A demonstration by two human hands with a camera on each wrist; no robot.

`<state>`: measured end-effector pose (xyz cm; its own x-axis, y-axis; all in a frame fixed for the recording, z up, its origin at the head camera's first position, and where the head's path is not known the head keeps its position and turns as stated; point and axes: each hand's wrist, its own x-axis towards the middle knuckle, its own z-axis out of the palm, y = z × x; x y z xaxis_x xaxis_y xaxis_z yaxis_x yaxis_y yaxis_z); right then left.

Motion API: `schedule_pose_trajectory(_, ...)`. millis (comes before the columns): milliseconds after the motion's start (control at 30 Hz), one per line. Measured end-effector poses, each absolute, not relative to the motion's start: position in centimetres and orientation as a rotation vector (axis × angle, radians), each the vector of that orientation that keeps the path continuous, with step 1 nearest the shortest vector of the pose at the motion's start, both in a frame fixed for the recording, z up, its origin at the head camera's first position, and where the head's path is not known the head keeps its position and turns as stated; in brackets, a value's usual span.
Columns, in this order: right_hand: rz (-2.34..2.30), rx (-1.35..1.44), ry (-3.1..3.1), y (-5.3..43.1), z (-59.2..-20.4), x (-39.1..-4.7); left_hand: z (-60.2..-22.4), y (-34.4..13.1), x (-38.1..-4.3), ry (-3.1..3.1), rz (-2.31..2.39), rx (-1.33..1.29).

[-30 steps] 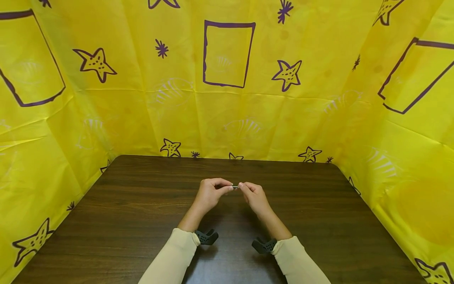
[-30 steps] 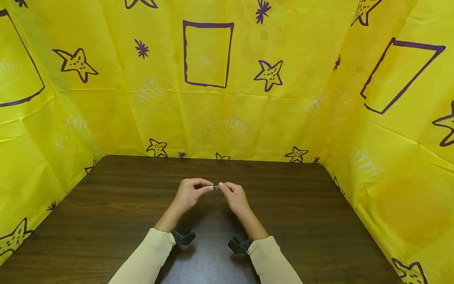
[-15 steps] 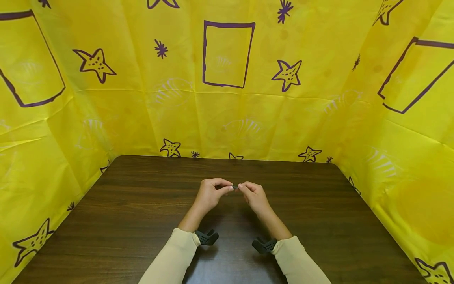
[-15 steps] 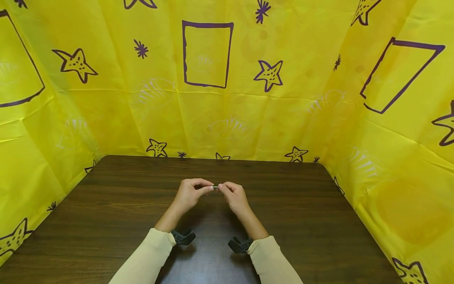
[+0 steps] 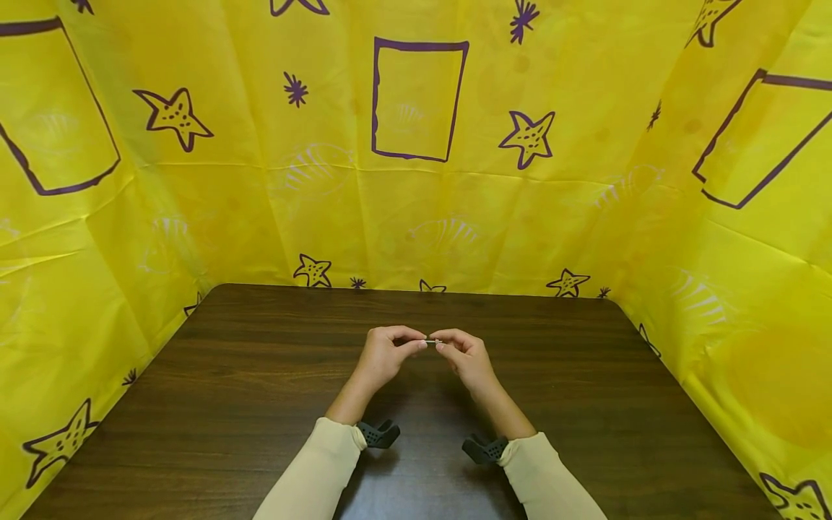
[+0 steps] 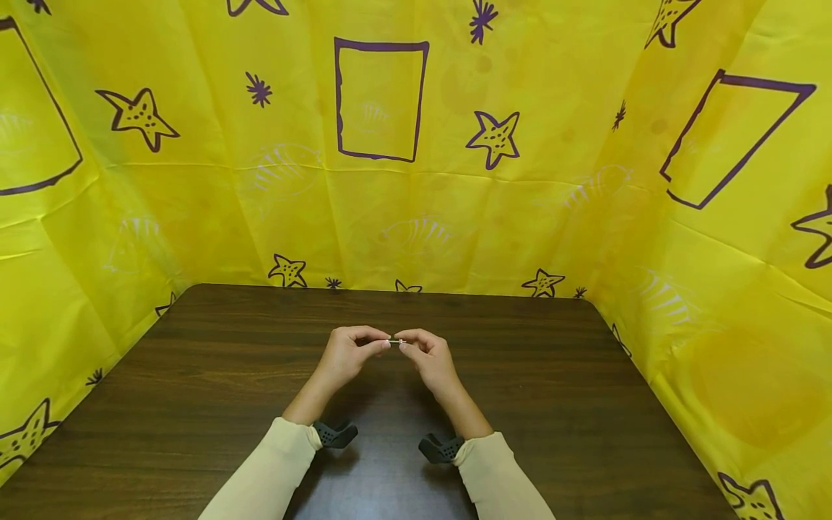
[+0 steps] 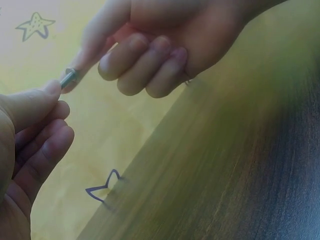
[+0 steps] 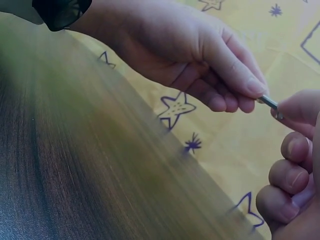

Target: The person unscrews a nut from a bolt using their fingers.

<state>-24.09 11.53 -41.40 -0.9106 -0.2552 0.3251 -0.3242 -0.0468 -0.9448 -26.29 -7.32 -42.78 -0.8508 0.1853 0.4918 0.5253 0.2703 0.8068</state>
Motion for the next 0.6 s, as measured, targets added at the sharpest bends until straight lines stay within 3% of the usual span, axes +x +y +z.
schedule_pose_trajectory(600, 2.121, 0.625, -2.168, 11.49, -41.41, -24.08, -42.72, -7.31, -26.16, -2.267, -1.593, -0.636)
